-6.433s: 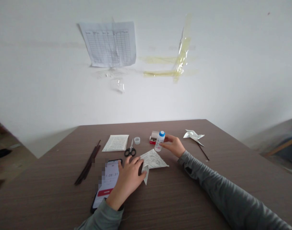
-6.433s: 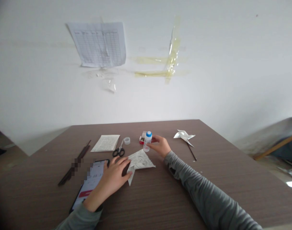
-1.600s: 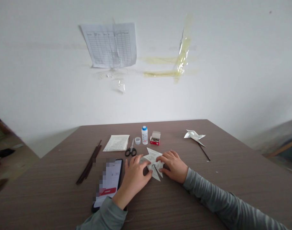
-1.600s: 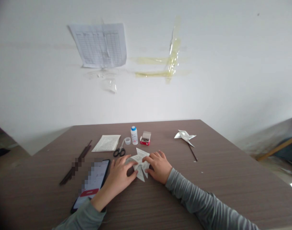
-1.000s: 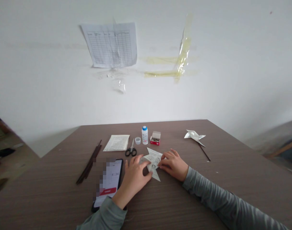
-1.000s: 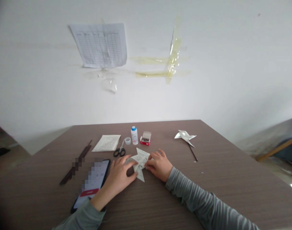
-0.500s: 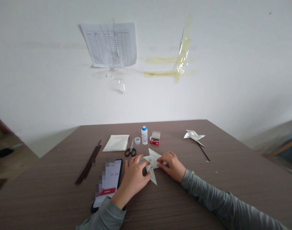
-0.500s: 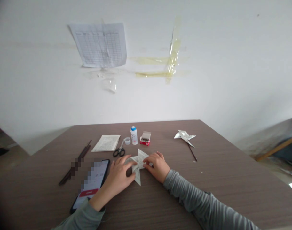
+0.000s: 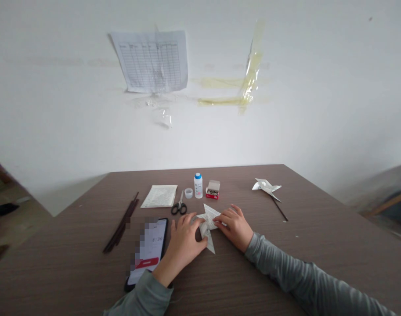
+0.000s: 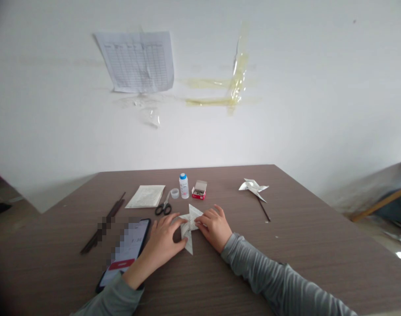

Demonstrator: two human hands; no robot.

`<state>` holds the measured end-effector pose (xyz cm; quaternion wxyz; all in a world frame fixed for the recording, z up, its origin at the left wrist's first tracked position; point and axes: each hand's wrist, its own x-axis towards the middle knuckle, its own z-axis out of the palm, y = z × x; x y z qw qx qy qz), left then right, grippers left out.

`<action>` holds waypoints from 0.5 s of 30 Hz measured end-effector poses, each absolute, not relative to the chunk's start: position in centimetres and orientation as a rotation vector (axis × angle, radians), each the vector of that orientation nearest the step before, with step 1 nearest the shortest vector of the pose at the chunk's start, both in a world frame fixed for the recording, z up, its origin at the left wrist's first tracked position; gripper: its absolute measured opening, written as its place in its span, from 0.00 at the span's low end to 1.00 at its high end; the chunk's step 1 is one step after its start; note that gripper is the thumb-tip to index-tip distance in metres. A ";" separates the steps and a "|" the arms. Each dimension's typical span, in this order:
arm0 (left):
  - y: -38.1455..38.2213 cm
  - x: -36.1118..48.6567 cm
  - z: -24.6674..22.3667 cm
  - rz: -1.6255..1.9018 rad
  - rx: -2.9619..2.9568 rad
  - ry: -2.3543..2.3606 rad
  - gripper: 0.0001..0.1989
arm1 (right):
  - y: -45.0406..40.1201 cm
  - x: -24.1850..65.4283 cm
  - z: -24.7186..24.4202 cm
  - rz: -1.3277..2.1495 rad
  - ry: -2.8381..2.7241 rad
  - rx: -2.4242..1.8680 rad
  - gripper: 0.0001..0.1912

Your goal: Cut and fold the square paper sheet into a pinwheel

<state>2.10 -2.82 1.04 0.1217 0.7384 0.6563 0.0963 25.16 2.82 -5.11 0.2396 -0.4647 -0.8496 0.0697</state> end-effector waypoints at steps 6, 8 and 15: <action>-2.6 1.8 0.6 0.332 2.171 1.899 0.30 | 2.2 25.2 -4.5 0.209 -2.362 -1.301 0.16; -2.6 1.7 0.6 0.347 2.169 1.896 0.31 | 2.0 25.1 -4.2 0.219 -2.370 -1.319 0.16; -2.8 1.9 1.1 0.274 2.176 1.902 0.33 | 1.8 25.1 -3.8 0.258 -2.386 -1.323 0.16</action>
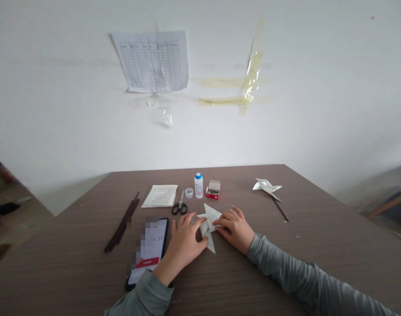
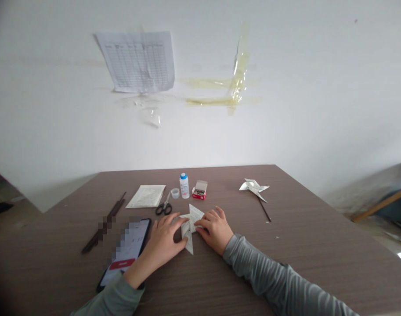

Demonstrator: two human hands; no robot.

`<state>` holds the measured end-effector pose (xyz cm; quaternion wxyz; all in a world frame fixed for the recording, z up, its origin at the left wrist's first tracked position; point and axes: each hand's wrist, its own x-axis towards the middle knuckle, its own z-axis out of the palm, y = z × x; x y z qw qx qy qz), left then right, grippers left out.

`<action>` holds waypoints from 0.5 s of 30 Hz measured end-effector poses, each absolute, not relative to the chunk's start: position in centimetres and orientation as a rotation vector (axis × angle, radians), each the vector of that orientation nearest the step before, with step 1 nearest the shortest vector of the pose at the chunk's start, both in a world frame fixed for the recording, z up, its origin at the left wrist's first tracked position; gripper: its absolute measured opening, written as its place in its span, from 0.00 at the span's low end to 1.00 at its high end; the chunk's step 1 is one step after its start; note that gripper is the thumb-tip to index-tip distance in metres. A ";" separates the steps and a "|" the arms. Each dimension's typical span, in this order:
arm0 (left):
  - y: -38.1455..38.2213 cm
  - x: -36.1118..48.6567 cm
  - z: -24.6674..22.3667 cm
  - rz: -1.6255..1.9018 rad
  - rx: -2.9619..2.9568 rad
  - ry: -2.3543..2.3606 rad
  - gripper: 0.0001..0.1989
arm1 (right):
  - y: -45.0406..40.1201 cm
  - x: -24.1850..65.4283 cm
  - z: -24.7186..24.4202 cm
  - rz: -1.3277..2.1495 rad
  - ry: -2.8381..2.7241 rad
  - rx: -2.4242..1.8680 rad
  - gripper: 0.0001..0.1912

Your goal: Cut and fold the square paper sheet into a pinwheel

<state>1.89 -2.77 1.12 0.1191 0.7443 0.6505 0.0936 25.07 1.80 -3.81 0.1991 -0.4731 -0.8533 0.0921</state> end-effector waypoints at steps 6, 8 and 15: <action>-2.8 1.9 1.0 0.265 2.187 1.894 0.31 | 2.0 25.2 -4.7 0.238 -2.376 -1.286 0.15; -2.8 1.8 0.9 0.281 2.198 1.884 0.30 | 2.1 25.2 -4.9 0.219 -2.375 -1.269 0.15; -2.8 2.0 1.1 0.250 2.193 1.886 0.29 | 2.3 25.4 -5.2 0.181 -2.382 -1.230 0.15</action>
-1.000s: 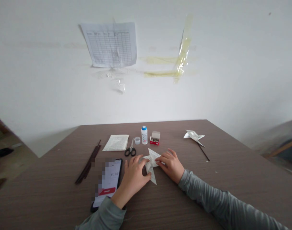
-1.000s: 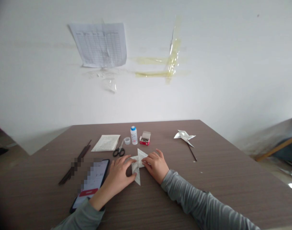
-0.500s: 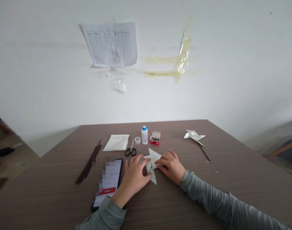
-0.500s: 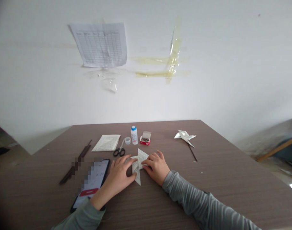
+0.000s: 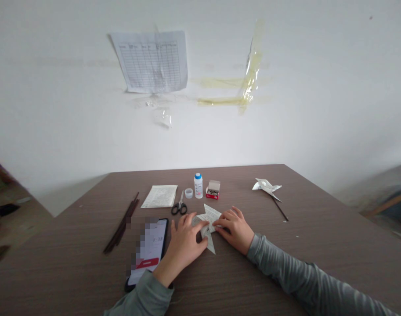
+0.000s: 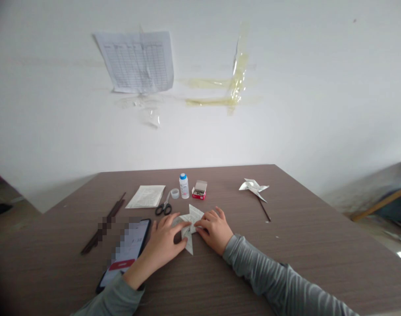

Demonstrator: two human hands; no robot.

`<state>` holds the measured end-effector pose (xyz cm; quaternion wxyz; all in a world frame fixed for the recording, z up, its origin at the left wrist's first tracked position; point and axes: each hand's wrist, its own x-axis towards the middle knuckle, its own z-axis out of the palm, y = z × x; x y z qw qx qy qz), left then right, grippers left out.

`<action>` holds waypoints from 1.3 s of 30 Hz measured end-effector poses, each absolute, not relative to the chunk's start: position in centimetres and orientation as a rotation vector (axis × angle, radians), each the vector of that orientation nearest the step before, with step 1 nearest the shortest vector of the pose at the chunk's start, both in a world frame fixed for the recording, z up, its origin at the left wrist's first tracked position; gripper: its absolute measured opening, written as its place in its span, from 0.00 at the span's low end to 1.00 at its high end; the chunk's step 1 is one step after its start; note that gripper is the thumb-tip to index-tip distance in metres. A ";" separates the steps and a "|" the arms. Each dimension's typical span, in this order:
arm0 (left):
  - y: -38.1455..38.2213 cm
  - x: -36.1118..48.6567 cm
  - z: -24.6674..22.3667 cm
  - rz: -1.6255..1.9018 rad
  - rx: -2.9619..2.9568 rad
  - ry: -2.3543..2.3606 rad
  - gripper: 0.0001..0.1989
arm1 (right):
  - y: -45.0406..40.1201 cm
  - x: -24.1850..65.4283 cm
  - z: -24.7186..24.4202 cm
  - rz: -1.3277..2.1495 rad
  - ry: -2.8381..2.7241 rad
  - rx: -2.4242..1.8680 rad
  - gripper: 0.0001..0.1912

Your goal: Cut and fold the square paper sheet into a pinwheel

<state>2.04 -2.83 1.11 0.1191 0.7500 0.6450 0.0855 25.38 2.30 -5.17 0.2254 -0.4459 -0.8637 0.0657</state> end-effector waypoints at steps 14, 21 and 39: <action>-3.1 2.3 1.6 0.234 2.185 1.894 0.29 | 2.1 25.2 -4.6 0.234 -2.385 -1.290 0.15; -3.0 2.3 1.9 0.106 2.199 1.907 0.31 | 2.1 25.1 -4.7 0.239 -2.390 -1.310 0.15; -2.7 1.9 0.6 0.233 2.237 1.926 0.29 | 2.0 24.9 -5.1 0.196 -2.446 -1.307 0.16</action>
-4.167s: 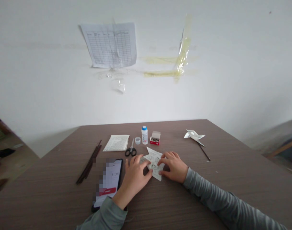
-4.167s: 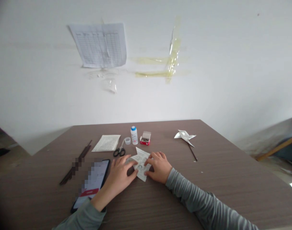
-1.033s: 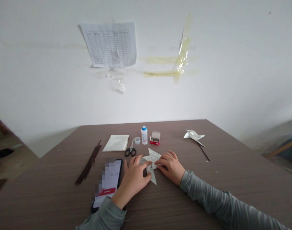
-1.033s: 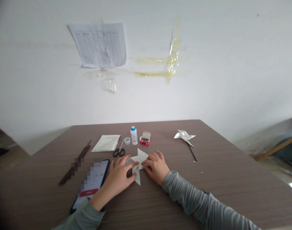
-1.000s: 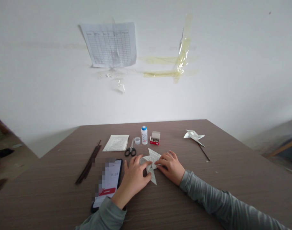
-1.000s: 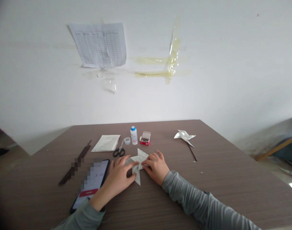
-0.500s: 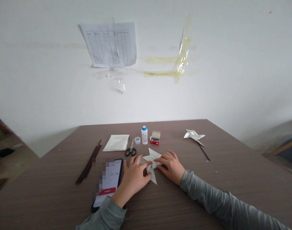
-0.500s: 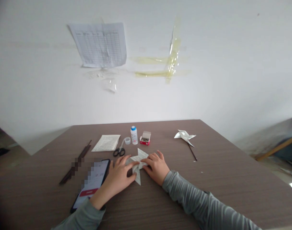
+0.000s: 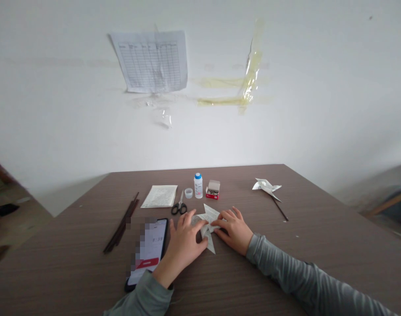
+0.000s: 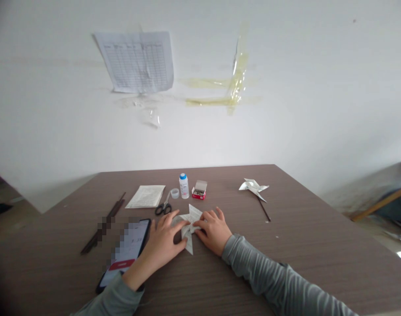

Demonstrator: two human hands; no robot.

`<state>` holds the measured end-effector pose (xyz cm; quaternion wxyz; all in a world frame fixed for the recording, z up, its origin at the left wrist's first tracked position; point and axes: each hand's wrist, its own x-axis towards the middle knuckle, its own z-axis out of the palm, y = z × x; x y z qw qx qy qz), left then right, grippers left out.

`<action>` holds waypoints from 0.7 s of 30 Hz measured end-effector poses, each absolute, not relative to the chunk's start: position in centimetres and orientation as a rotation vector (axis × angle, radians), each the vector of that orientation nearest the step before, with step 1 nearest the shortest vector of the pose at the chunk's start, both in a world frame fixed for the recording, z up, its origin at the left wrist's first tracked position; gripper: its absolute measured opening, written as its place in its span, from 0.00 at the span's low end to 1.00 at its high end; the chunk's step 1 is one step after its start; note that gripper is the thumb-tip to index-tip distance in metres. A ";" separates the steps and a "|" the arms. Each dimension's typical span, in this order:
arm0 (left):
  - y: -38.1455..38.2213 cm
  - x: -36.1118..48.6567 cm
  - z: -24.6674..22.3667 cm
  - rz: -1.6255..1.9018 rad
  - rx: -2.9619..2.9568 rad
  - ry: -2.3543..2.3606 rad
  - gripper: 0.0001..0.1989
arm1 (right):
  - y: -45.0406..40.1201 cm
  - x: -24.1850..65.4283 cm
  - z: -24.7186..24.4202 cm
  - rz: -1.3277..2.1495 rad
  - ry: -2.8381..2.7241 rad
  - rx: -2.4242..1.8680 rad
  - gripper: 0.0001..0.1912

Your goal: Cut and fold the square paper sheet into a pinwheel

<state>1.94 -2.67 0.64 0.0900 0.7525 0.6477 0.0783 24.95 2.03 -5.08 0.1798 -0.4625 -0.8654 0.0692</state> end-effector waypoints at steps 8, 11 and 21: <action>-2.9 2.1 1.1 0.192 2.217 1.938 0.26 | 1.9 25.1 -5.0 0.172 -2.448 -1.280 0.19; -3.0 2.2 1.3 0.180 2.212 1.938 0.27 | 1.8 25.0 -4.6 0.173 -2.469 -1.299 0.19; -3.2 2.6 1.2 0.198 2.214 1.958 0.27 | 1.8 24.7 -4.4 0.223 -2.453 -1.334 0.17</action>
